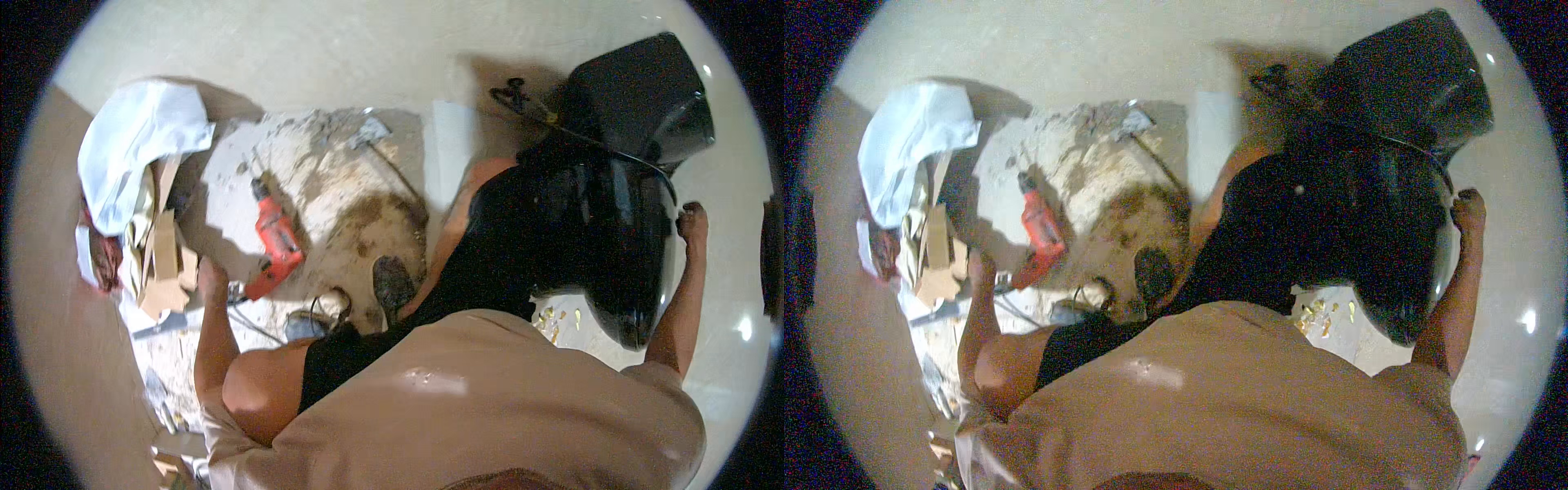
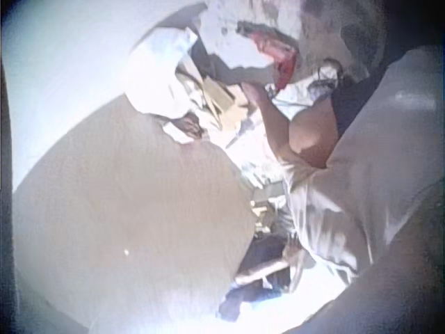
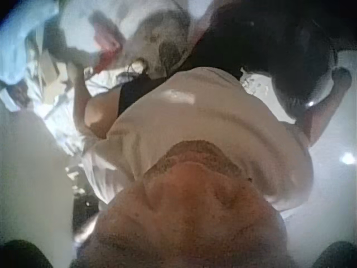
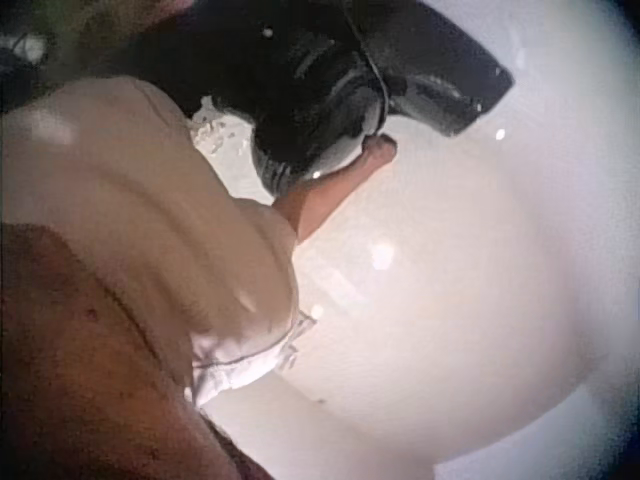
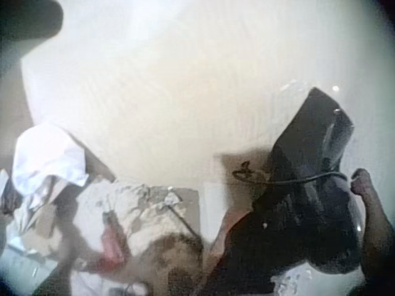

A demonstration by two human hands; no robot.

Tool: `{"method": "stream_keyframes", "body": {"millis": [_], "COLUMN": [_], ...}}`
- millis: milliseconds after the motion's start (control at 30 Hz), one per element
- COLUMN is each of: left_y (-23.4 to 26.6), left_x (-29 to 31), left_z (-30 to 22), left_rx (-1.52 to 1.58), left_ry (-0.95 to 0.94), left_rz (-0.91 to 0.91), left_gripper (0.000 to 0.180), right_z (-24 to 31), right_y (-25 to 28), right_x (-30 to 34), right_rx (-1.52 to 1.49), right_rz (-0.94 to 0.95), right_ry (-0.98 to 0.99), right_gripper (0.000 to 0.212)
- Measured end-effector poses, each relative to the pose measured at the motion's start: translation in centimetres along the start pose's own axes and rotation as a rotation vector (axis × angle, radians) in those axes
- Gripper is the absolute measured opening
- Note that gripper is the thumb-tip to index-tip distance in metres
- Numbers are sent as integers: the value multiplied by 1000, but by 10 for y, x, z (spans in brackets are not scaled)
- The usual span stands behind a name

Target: The person drills holes into a wall tile using a power drill and uses a small tool to scrape or clean the area around a toilet installation.

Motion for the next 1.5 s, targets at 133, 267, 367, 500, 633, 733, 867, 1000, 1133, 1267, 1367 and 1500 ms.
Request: {"method": "stream_keyframes", "body": {"millis": [133, 267, 367, 500, 633, 733, 867, 1000, 1133, 1267, 1367, 1500], "left_y": [-3, 22, 44, 82, 102, 106, 198, 290, 385, 479, 514, 543], "left_x": [-8, 9, 28, 35, 51, 92, 143, 154, 79, -12, -67, -137], "left_z": [-9, -24, -27, -61, -89, -81, -92, -147, -194, -395, -518, -671], "left_rx": [154, 311, 415, 197, 248, 693, 1195, 1011, 1201, 1051, 1041, 859], "left_ry": [-76, 145, 230, 110, 15, 234, 617, 174, -4, -218, -380, -899], "left_rz": [-61, 17, -187, -177, -249, -351, -576, -782, -729, -779, -685, -542], "left_gripper": [33, 34, 31, 32, 21, 16, 24, 45, 40, 41, 17, 16], "right_z": [-83, 53, 202, 422, 571, 619, 653, 642, 617, 577, 527, 495], "right_y": [-17, 79, 155, 106, -26, -105, -99, -82, -37, 9, 42, 35], "right_x": [-36, 23, 90, 218, 279, 312, 346, 338, 321, 293, 278, 253], "right_rx": [-131, 261, -526, -895, -508, -675, -439, -628, -970, -1349, -1624, -1794], "right_rz": [52, -548, -687, -2, 651, 484, 467, 709, 993, 1352, 1296, 1015], "right_ry": [53, -168, 337, 686, 930, 469, 786, 830, 806, 679, 645, 628], "right_gripper": [46, 47, 30, 29, 29, 41, 42, 41, 41, 41, 42, 47]}}
Point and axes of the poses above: each hand's wrist, its own x-axis away from the middle knuckle, its own y-axis out of the back of the hand, z = x × y, the point moved 2 cm from there along -x, towards the middle knuckle, and after that the axes turned 13 degrees about -y, right-handed, at the moved point
